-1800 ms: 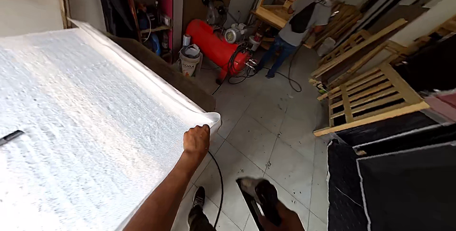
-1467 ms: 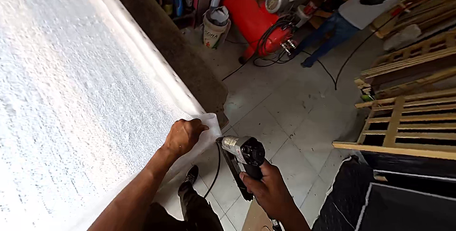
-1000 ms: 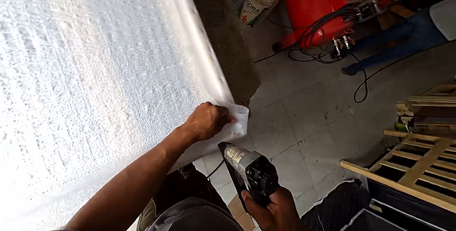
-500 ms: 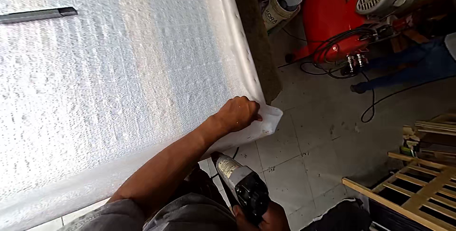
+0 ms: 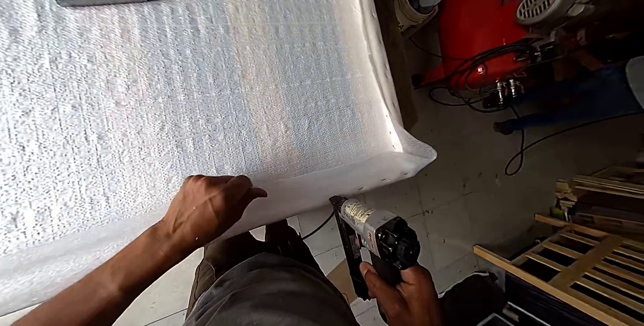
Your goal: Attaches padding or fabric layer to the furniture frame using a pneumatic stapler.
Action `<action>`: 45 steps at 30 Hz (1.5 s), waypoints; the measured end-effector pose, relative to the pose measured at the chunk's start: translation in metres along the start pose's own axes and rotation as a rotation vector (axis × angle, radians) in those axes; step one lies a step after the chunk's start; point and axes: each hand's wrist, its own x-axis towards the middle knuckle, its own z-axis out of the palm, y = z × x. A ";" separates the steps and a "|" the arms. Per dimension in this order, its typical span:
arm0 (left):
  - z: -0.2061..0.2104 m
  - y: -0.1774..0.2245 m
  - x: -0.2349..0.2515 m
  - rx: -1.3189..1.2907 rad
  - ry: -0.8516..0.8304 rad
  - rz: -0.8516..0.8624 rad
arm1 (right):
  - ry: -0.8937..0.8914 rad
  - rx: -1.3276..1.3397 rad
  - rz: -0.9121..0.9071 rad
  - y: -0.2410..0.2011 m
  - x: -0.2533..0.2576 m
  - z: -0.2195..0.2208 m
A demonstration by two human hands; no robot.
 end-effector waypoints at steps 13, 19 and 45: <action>0.017 -0.036 0.013 -0.284 -0.171 -0.010 | -0.040 -0.046 -0.048 -0.079 -0.047 0.084; 0.014 -0.037 0.019 -0.329 -0.300 -0.054 | -0.058 -0.040 -0.023 -0.105 -0.067 0.124; -0.136 -0.179 -0.186 -0.052 -0.015 0.044 | -0.018 0.031 0.014 -0.156 -0.113 0.216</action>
